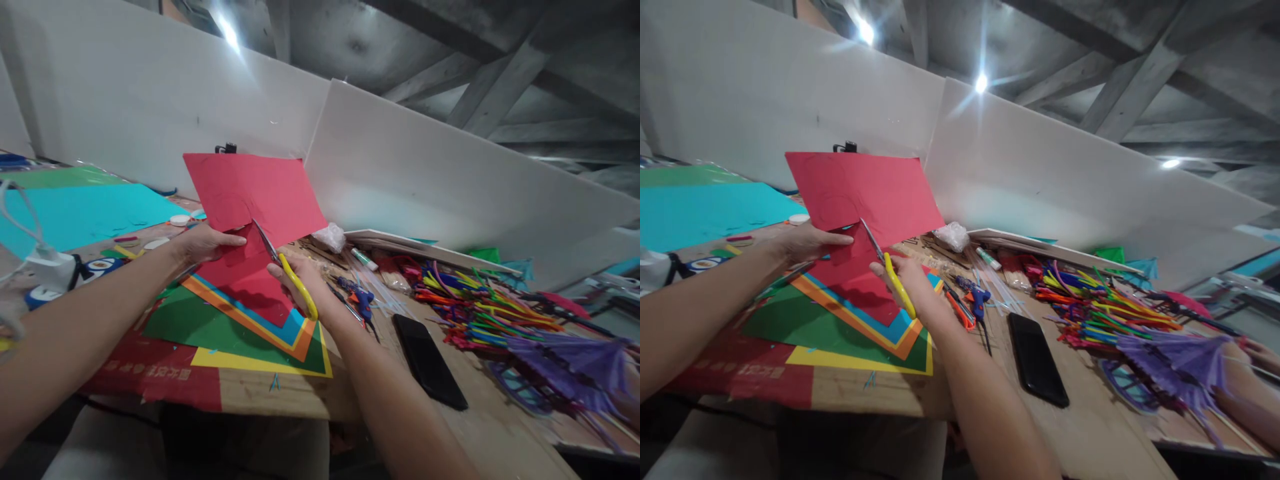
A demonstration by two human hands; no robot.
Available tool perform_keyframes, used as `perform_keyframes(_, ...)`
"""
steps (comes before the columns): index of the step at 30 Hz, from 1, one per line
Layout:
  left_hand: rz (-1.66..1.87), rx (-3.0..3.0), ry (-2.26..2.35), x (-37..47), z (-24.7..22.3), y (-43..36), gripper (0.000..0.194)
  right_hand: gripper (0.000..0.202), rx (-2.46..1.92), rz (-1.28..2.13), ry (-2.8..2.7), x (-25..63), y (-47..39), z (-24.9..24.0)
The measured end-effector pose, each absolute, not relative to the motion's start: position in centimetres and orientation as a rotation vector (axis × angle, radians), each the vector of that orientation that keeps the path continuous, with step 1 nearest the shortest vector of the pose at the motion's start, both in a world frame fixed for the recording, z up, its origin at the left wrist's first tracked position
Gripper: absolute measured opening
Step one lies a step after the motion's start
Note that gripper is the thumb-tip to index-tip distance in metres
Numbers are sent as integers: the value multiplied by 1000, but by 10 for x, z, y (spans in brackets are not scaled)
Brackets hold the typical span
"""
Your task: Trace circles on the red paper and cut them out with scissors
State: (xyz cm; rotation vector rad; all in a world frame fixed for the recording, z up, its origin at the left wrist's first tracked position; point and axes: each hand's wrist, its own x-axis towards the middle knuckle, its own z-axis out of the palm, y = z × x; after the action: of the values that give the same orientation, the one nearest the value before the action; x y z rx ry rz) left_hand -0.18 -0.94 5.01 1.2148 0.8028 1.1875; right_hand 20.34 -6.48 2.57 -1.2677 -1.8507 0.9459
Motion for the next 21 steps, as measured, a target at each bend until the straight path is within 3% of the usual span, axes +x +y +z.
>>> perform_keyframes(21,1067,1297,778,-21,37,14,41,37,-1254,1096,-1935,212,-61,21)
